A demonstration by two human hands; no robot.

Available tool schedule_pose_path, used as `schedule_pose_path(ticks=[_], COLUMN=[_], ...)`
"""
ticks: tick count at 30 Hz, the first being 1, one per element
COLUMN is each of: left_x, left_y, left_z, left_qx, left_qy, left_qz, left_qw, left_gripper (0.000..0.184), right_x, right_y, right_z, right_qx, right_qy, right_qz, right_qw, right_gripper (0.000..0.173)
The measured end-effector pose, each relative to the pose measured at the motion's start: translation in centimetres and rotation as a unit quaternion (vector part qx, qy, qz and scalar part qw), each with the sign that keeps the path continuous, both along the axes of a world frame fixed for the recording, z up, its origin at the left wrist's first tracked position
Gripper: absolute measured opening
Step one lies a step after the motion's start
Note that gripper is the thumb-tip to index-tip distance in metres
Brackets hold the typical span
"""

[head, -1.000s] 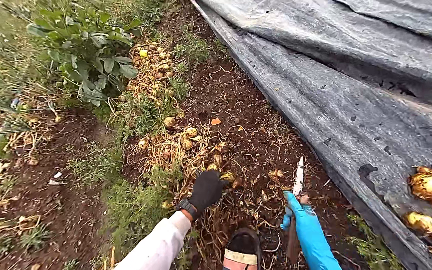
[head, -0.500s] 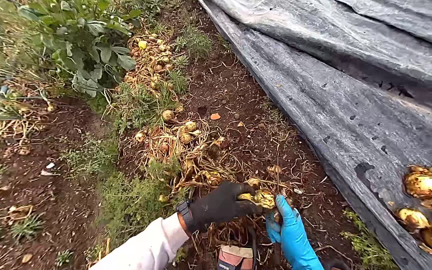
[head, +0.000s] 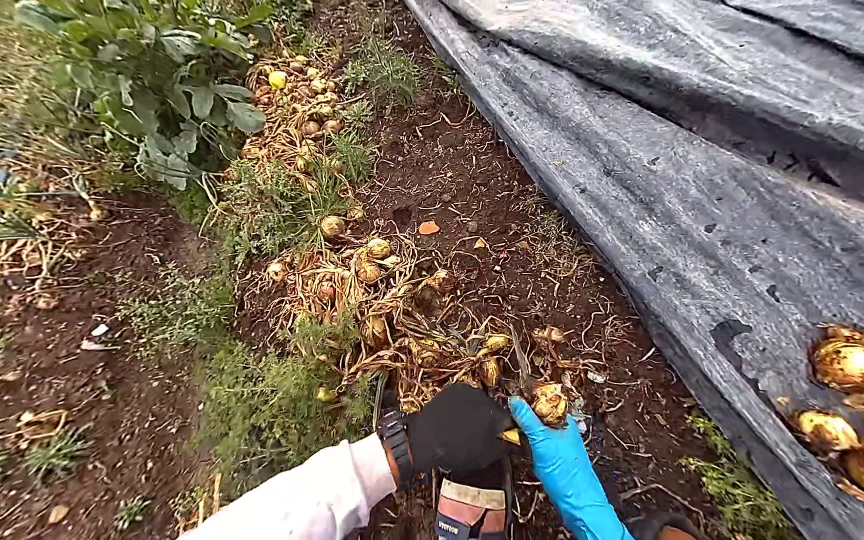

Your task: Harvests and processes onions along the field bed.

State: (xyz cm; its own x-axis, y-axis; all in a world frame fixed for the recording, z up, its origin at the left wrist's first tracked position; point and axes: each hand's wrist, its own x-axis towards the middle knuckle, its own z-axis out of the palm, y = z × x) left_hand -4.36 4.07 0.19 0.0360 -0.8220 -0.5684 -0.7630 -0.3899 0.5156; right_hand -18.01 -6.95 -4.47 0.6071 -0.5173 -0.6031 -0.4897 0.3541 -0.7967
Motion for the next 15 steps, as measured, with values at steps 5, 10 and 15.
schedule_pose_path(ticks=[5, 10, 15], left_x=[4.7, 7.6, 5.3], left_y=[-0.9, -1.7, -5.6], left_z=[-0.8, -1.4, -6.4], left_qx=[0.061, 0.11, 0.197], left_qy=[-0.106, -0.23, -0.149], left_qz=[0.156, 0.307, 0.261], left_qw=[0.98, 0.917, 0.933], left_gripper=[0.039, 0.036, 0.051], right_x=[-2.3, -5.2, -1.9], right_y=[-2.2, -10.9, -8.2], right_z=[1.1, 3.3, 2.3], right_qx=[-0.073, -0.04, -0.019], right_qy=[-0.046, -0.12, 0.005], right_qz=[-0.023, -0.313, -0.208], right_qw=[0.996, 0.941, 0.978], right_gripper=[0.053, 0.058, 0.038])
